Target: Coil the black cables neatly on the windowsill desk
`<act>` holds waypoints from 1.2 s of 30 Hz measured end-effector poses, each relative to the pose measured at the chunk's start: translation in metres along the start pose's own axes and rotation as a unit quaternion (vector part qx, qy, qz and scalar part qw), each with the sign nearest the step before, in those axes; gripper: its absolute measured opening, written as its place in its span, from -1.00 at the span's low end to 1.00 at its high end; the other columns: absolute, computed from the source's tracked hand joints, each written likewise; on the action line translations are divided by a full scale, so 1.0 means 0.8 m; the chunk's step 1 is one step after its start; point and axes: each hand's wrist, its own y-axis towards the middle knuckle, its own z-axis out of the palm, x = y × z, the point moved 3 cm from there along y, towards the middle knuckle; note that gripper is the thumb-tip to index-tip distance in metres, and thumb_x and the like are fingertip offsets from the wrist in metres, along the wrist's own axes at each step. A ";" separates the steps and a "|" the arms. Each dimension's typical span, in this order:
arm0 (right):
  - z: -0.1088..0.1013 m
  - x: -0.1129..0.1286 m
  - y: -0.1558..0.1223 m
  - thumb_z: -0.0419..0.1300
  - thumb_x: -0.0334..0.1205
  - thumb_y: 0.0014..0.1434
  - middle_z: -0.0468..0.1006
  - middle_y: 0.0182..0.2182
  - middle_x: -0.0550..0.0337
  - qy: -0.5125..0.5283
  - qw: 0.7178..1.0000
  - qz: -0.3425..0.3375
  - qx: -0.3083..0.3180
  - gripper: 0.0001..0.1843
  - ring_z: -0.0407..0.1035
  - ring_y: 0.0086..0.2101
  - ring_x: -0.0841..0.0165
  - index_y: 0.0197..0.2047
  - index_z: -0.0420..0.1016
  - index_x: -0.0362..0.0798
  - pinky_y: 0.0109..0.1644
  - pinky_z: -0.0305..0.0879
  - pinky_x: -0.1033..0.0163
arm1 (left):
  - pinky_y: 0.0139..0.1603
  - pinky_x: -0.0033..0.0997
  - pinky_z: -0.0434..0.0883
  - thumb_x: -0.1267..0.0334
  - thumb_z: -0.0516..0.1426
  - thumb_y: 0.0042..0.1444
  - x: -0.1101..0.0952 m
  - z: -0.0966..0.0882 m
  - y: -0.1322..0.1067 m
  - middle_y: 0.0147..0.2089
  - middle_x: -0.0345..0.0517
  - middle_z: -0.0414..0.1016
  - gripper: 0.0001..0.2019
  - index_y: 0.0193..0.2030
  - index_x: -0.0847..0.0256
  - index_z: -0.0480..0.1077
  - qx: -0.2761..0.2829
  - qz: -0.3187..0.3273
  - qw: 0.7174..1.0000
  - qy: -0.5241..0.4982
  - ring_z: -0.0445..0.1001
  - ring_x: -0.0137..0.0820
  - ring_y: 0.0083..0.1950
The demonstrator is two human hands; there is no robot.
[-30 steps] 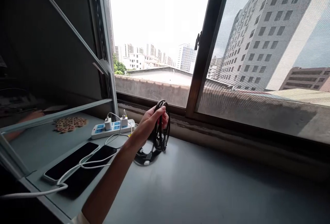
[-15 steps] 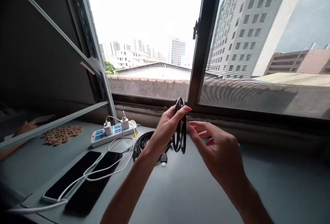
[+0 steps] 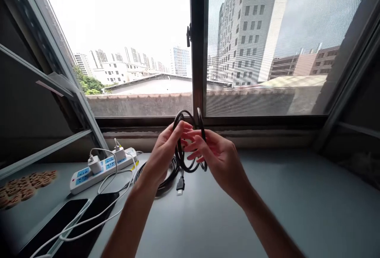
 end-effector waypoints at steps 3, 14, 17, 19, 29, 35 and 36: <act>-0.033 0.011 0.001 0.08 0.02 0.23 0.51 -0.46 0.21 0.045 0.995 -0.010 -0.084 -0.66 0.41 -0.58 0.42 -0.06 0.43 0.00 -0.62 0.30 0.40 | -0.63 -0.63 0.25 0.12 0.04 0.18 -0.011 -0.024 0.007 -0.55 -0.31 0.32 -0.79 -0.37 0.21 0.24 -0.072 0.045 0.996 -0.026 0.30 -0.60 -0.62; -0.107 0.040 -0.005 0.21 -0.26 0.02 0.18 -0.70 0.40 0.154 0.958 0.039 -0.239 -0.79 -0.03 -0.83 0.59 -0.24 0.57 0.06 -0.83 -0.31 0.38 | -0.85 -0.60 0.06 0.04 0.03 0.16 -0.040 -0.090 0.015 -0.76 -0.44 0.06 -0.73 -0.44 0.16 0.14 -0.203 0.105 0.973 0.033 0.06 -0.58 -0.83; -0.110 0.045 -0.009 0.19 -0.35 -0.05 0.12 -0.77 0.47 0.215 0.925 0.030 -0.311 -0.80 -0.08 -0.85 0.65 -0.31 0.56 0.01 -0.83 -0.27 0.44 | -0.89 -0.59 -0.09 -0.03 0.03 0.14 -0.037 -0.089 0.017 -0.76 -0.42 0.10 -0.65 -0.50 0.17 0.13 -0.218 0.104 0.967 0.082 0.00 -0.61 -0.85; -0.114 0.050 -0.012 0.16 -0.40 -0.06 0.10 -0.81 0.51 0.250 0.910 0.016 -0.330 -0.80 -0.11 -0.87 0.66 -0.34 0.54 0.01 -0.83 -0.25 0.45 | -0.89 -0.58 -0.16 0.00 0.03 0.15 -0.040 -0.090 0.015 -0.80 -0.41 0.04 -0.59 -0.60 0.18 0.08 -0.259 0.145 0.949 0.103 -0.07 -0.64 -0.85; -0.119 0.045 -0.010 -0.39 -0.06 0.21 -0.26 -0.94 0.58 0.250 0.951 0.134 -0.123 -0.36 -0.46 -0.94 0.76 -0.35 0.48 -0.09 -0.63 -0.60 0.46 | -0.77 -0.46 -0.14 0.16 0.00 0.22 -0.060 -0.070 -0.013 -0.83 -0.34 -0.13 -0.41 -0.80 0.22 -0.12 -0.371 0.381 0.840 0.110 -0.08 -0.64 -0.81; -0.094 0.018 0.000 0.10 -0.06 0.16 0.56 -0.25 0.09 0.142 0.983 0.116 -0.017 -0.62 0.15 -0.77 0.60 0.03 0.45 0.04 -0.87 -0.22 0.51 | -0.77 -0.54 -0.08 0.14 0.08 0.16 -0.050 -0.053 -0.026 -0.81 -0.39 -0.10 -0.43 -0.66 0.28 -0.22 -0.373 0.489 0.785 0.071 -0.07 -0.64 -0.79; -0.085 0.015 0.001 0.11 -0.04 0.17 0.52 -0.14 0.02 0.132 0.983 0.127 0.001 -0.58 0.23 -0.70 0.56 0.07 0.41 0.03 -0.88 -0.21 0.50 | -0.76 -0.56 -0.07 0.14 0.09 0.16 -0.047 -0.051 -0.028 -0.80 -0.41 -0.09 -0.44 -0.64 0.29 -0.21 -0.354 0.509 0.782 0.070 -0.06 -0.65 -0.79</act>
